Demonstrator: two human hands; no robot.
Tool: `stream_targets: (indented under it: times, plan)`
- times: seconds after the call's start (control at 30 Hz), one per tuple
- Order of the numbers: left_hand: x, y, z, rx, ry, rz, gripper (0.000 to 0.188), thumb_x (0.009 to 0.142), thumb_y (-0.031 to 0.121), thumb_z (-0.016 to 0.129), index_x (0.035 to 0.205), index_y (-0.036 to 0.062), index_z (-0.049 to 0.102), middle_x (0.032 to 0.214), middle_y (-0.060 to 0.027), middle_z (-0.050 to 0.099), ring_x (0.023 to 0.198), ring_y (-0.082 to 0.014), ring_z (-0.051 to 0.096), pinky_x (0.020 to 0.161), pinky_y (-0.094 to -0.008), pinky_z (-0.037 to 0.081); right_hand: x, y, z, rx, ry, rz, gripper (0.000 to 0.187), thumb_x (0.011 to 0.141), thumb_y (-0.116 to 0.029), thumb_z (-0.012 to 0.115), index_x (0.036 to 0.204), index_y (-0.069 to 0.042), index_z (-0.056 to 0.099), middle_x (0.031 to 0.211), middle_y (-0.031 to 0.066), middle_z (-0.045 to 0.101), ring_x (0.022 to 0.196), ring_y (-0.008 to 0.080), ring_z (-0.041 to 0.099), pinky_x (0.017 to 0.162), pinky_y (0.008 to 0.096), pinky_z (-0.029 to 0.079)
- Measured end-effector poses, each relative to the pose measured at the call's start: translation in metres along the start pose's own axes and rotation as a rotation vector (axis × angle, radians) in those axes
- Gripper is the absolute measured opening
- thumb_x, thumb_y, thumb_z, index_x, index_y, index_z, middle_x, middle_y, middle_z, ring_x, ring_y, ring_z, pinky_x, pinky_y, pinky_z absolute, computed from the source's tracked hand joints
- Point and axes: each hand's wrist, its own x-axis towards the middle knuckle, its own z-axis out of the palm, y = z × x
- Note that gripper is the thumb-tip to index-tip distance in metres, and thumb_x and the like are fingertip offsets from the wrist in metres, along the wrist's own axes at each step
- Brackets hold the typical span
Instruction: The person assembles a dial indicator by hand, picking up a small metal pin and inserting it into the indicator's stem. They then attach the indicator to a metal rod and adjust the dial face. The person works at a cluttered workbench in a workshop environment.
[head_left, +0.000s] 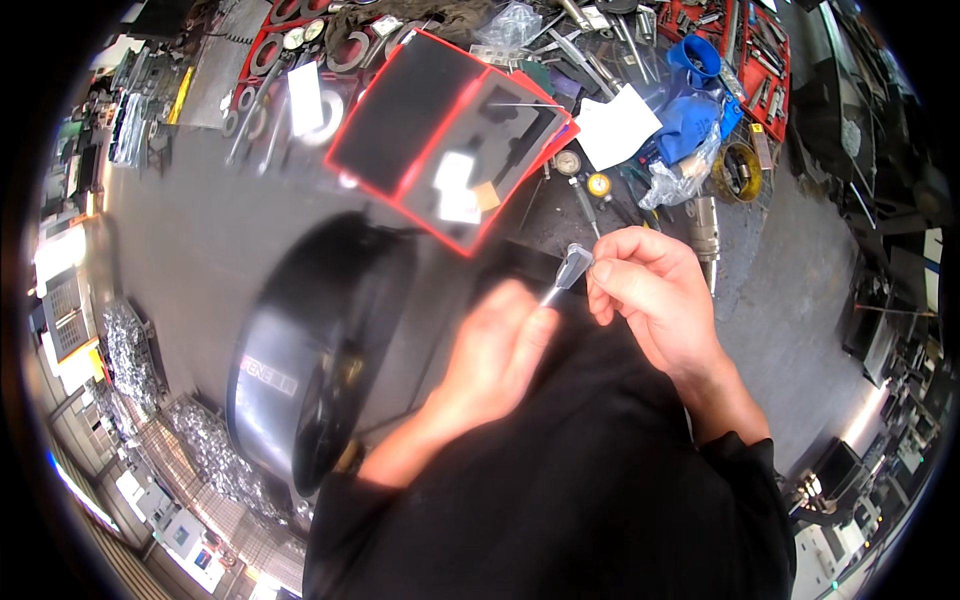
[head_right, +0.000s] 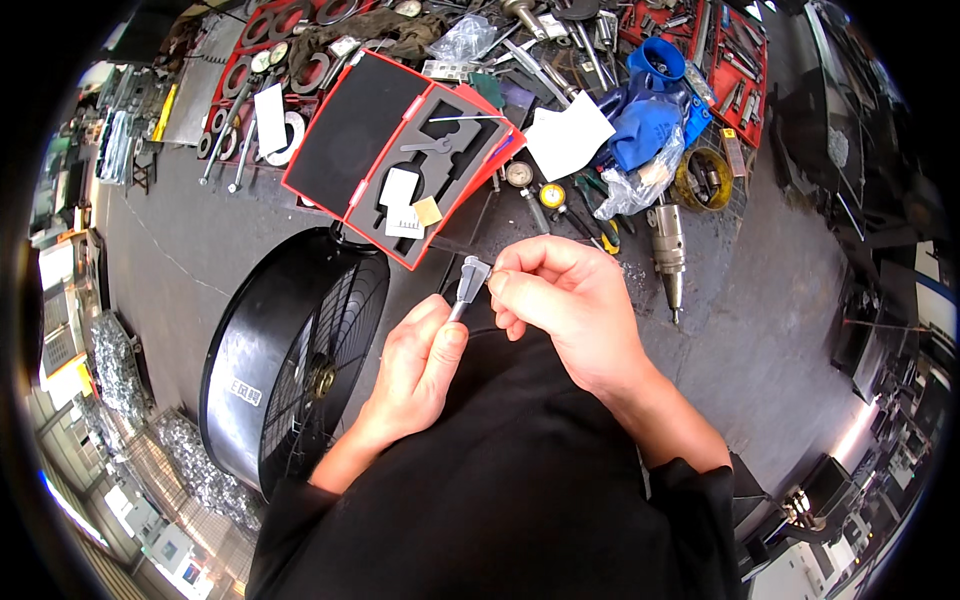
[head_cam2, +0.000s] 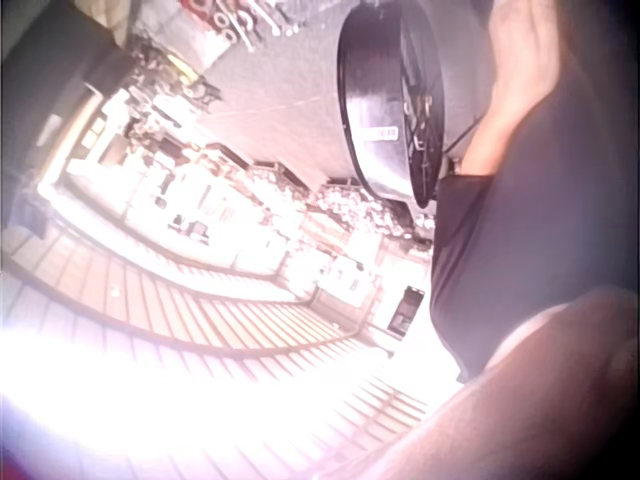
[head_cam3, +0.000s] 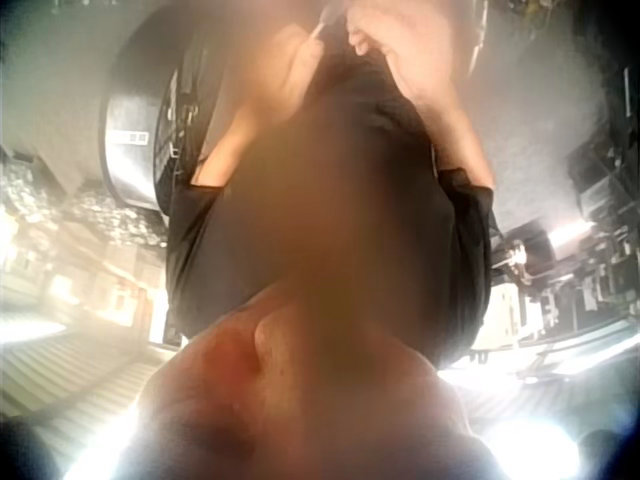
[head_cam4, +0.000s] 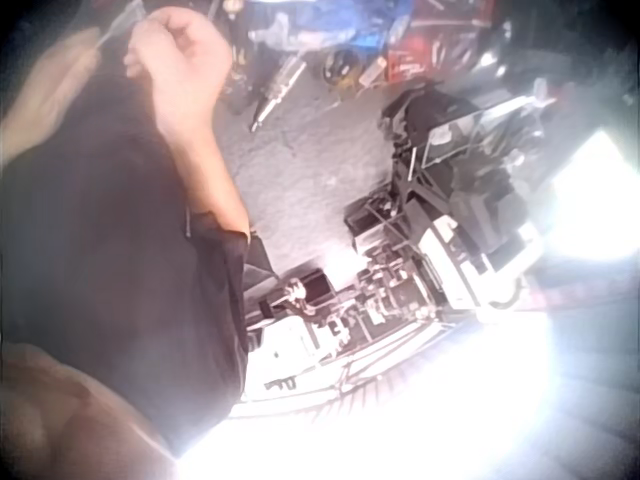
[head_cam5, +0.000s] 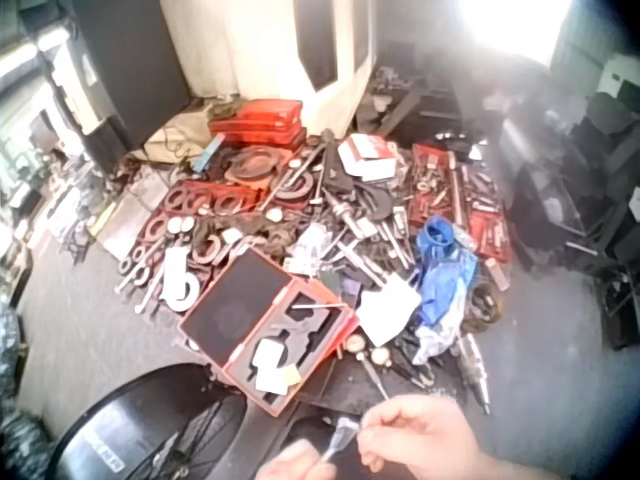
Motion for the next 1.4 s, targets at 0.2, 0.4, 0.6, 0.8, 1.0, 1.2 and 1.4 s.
stream_targets:
  times: [0.2,0.4,0.6,0.8,1.0,1.2,1.4]
  plan:
    - [0.0,0.001,0.0,-0.019,0.01,0.005,0.034,0.112,0.022,0.053,0.088,-0.002,0.053,0.081,-0.0113,0.045,0.071,-0.0283,0.046,0.066,-0.0392,0.039,0.014,0.006,0.001,-1.107,0.085,-1.149,0.022,0.073,0.008,0.08,0.091,-0.003,0.073,0.085,0.0081,0.071,0.065,0.0169,0.065,0.06,0.0265,0.051]
    - [0.0,0.001,0.001,-0.008,0.01,-0.006,0.035,0.112,0.023,0.053,0.088,-0.0019,0.053,0.081,-0.0113,0.045,0.071,-0.0282,0.046,0.066,-0.0391,0.039,-0.004,0.008,0.009,-0.433,0.1,-0.402,0.006,0.093,-0.002,0.077,0.097,0.001,0.074,0.088,0.0059,0.073,0.074,0.0099,0.067,0.065,0.025,0.054]
    - [0.0,0.0,0.002,0.007,0.015,-0.002,0.036,0.112,0.024,0.053,0.087,-0.0019,0.053,0.081,-0.0112,0.044,0.071,-0.0276,0.046,0.066,-0.0394,0.039,-0.008,0.007,0.012,-0.552,0.126,-0.44,0.01,0.099,-0.004,0.074,0.104,0.004,0.075,0.091,0.0061,0.075,0.076,0.0094,0.069,0.068,0.0251,0.057]
    - [0.0,0.001,0.0,-0.013,0.015,0.009,0.036,0.112,0.024,0.053,0.087,-0.0017,0.052,0.081,-0.0109,0.044,0.071,-0.027,0.046,0.065,-0.0393,0.038,-0.002,0.011,0.009,-0.751,0.133,-0.717,0.01,0.094,0.002,0.076,0.103,0.005,0.075,0.092,0.0084,0.076,0.076,0.0095,0.071,0.066,0.0251,0.057]
    - [-0.001,0.0,0.002,-0.007,0.021,0.018,0.036,0.112,0.023,0.053,0.087,-0.0016,0.053,0.081,-0.0109,0.044,0.071,-0.027,0.047,0.065,-0.0394,0.038,-0.005,0.014,0.01,-0.504,0.107,-0.485,0.01,0.094,0.004,0.074,0.104,0.006,0.074,0.095,0.0087,0.075,0.083,0.0107,0.073,0.07,0.0239,0.058]
    - [0.0,0.0,0.002,-0.018,0.017,0.013,0.035,0.112,0.023,0.053,0.087,-0.0018,0.054,0.081,-0.011,0.044,0.071,-0.0266,0.047,0.065,-0.0391,0.038,-0.009,0.014,0.011,-0.421,0.11,-0.438,0.01,0.095,0.005,0.074,0.105,0.006,0.073,0.098,0.0093,0.075,0.086,0.0114,0.073,0.073,0.0242,0.06]
    - [0.0,0.003,0.001,-0.013,0.018,0.011,0.036,0.112,0.024,0.053,0.087,-0.0018,0.054,0.081,-0.011,0.044,0.071,-0.0267,0.047,0.065,-0.0392,0.038,-0.01,0.015,0.013,-0.352,0.101,-0.386,0.011,0.096,0.005,0.073,0.107,0.006,0.073,0.1,0.0083,0.074,0.088,0.0109,0.072,0.076,0.025,0.06]
